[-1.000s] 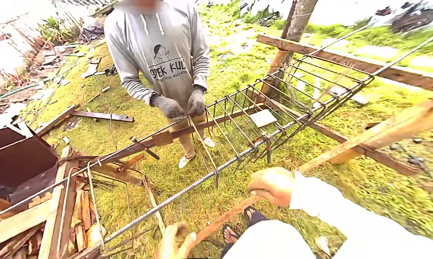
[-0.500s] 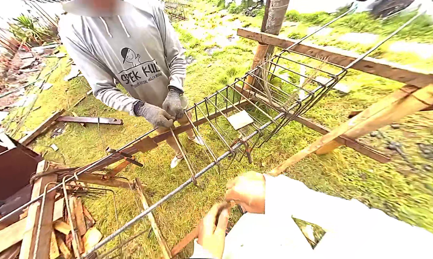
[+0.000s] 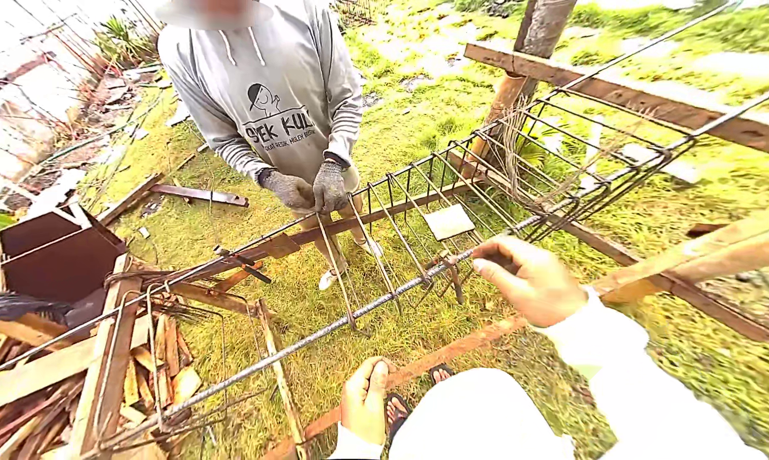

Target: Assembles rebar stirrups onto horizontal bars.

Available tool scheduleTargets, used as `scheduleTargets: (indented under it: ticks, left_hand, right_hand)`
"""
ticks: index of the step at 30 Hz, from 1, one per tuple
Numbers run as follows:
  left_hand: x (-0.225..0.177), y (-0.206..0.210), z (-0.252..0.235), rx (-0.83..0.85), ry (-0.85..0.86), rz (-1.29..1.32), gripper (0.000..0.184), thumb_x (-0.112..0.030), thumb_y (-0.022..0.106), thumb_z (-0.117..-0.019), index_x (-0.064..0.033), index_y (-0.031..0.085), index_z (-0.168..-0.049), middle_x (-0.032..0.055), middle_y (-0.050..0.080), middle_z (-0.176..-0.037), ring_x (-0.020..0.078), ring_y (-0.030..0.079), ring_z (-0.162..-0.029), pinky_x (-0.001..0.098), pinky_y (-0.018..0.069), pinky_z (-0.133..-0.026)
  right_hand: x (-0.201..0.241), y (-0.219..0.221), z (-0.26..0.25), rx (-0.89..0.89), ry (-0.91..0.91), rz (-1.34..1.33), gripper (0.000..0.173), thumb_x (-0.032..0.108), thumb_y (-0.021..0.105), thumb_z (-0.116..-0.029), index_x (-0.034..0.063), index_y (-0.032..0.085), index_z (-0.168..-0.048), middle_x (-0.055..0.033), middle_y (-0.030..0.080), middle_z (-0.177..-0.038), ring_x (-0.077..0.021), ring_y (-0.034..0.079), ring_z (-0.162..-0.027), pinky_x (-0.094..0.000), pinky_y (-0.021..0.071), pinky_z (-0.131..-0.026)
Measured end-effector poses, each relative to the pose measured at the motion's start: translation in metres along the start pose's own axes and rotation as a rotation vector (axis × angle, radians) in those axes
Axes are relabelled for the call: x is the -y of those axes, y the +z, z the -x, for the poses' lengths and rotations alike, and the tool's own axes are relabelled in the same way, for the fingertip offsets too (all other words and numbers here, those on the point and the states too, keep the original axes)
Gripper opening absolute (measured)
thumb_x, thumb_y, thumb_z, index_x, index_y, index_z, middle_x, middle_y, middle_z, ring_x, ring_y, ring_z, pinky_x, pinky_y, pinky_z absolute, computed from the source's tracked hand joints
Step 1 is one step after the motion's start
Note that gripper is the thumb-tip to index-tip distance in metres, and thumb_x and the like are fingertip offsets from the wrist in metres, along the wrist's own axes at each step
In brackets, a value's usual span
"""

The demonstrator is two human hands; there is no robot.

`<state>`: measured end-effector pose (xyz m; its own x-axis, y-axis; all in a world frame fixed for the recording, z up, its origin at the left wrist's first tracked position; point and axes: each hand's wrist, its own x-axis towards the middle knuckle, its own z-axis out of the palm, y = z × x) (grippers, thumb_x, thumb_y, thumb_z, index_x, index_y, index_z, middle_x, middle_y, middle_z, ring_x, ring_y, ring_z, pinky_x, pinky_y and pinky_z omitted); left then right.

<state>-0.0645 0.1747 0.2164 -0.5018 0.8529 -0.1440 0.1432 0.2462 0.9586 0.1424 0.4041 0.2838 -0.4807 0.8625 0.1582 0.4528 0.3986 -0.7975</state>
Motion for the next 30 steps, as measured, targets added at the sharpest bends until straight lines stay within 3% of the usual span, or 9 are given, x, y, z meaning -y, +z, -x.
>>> scheduleTargets:
  ticks: [2,5,9,15,18,20,23,27,30]
  left_hand:
    - [0.0,0.005,0.0,-0.011,-0.051,0.103,0.026,-0.006,0.045,-0.1026,-0.0003,0.07,-0.103,-0.0072,0.06,-0.071,-0.0045,0.039,-0.05,0.014,0.0354,-0.048]
    - [0.002,0.013,-0.002,-0.017,-0.092,0.192,0.026,-0.006,0.043,-0.1035,-0.0001,0.069,-0.105,-0.0076,0.058,-0.069,-0.0036,0.037,-0.047,0.0143,0.0348,-0.045]
    - [0.006,0.022,0.002,0.02,-0.126,0.176,0.027,-0.007,0.043,-0.1047,0.0001,0.069,-0.103,-0.0057,0.062,-0.074,-0.0025,0.042,-0.049,0.0158,0.0396,-0.048]
    - [0.008,0.036,0.003,0.013,-0.246,0.078,0.027,-0.006,0.044,-0.1051,0.0016,0.07,-0.1,-0.0001,0.068,-0.08,0.0027,0.058,-0.065,0.0233,0.0514,-0.066]
    - [0.006,0.035,0.001,0.01,-0.338,-0.044,0.028,-0.009,0.045,-0.1076,0.0029,0.071,-0.105,0.0104,0.073,-0.094,0.0161,0.071,-0.088,0.0386,0.0577,-0.088]
    - [0.003,0.032,-0.002,0.079,-0.339,-0.17,0.029,-0.014,0.048,-0.1074,0.0013,0.072,-0.11,0.0134,0.075,-0.101,0.0214,0.073,-0.098,0.0456,0.0556,-0.096]
    - [-0.012,0.029,-0.004,0.244,-0.226,-0.26,0.032,-0.019,0.047,-0.1064,-0.001,0.073,-0.115,0.0113,0.075,-0.103,0.0185,0.07,-0.097,0.0435,0.0543,-0.093]
    - [-0.008,0.019,-0.011,0.339,-0.105,-0.282,0.035,-0.026,0.047,-0.1077,-0.0052,0.072,-0.119,0.0084,0.075,-0.107,0.0147,0.071,-0.098,0.0402,0.0565,-0.092]
    - [0.024,0.008,-0.018,0.227,-0.195,-0.151,0.036,-0.025,0.041,-0.1086,-0.0053,0.07,-0.113,0.0032,0.07,-0.095,0.0109,0.064,-0.082,0.0341,0.0544,-0.079]
  right_hand:
    - [-0.012,0.019,0.007,0.294,0.304,-0.138,0.026,0.025,0.059,-0.1044,0.0054,0.069,-0.12,-0.0116,0.072,-0.103,-0.0233,0.07,-0.086,-0.0482,0.0582,-0.08]
    - [-0.039,0.06,0.021,0.601,0.487,-0.596,0.04,0.029,0.05,-0.1068,0.0029,0.059,-0.135,-0.0072,0.07,-0.105,-0.0139,0.067,-0.073,-0.0324,0.0592,-0.067]
    - [-0.026,0.092,0.032,0.361,0.601,-1.051,0.025,0.013,0.047,-0.1067,-0.0003,0.067,-0.115,-0.0035,0.071,-0.088,-0.0106,0.065,-0.066,-0.0275,0.0585,-0.062]
    - [-0.026,0.082,0.025,0.248,0.258,-0.558,0.022,0.019,0.054,-0.1023,0.0058,0.072,-0.102,0.0008,0.07,-0.085,-0.0062,0.065,-0.072,-0.0238,0.0564,-0.069]
    - [-0.019,0.06,0.027,0.246,0.113,0.007,0.032,0.027,0.053,-0.1045,0.0045,0.075,-0.113,-0.0119,0.075,-0.104,-0.0246,0.072,-0.094,-0.0475,0.0581,-0.088]
    - [-0.013,0.06,0.037,0.079,-0.188,0.19,0.028,0.026,0.056,-0.0998,0.0085,0.077,-0.108,-0.0094,0.075,-0.103,-0.0268,0.073,-0.099,-0.0503,0.0601,-0.086]
    - [-0.008,0.068,0.051,0.298,-0.564,0.219,0.037,0.025,0.061,-0.0987,0.0133,0.067,-0.134,-0.0084,0.067,-0.137,-0.0331,0.057,-0.135,-0.0633,0.0432,-0.112]
    - [-0.028,0.072,0.035,0.688,-0.536,0.255,0.025,0.008,0.057,-0.0998,0.0111,0.072,-0.12,-0.0162,0.072,-0.104,-0.0366,0.07,-0.1,-0.0591,0.0555,-0.09]
    - [-0.041,0.045,-0.007,0.508,-0.328,0.189,0.026,0.005,0.052,-0.1027,0.0054,0.074,-0.115,-0.0163,0.074,-0.104,-0.0325,0.073,-0.098,-0.0554,0.0592,-0.089]
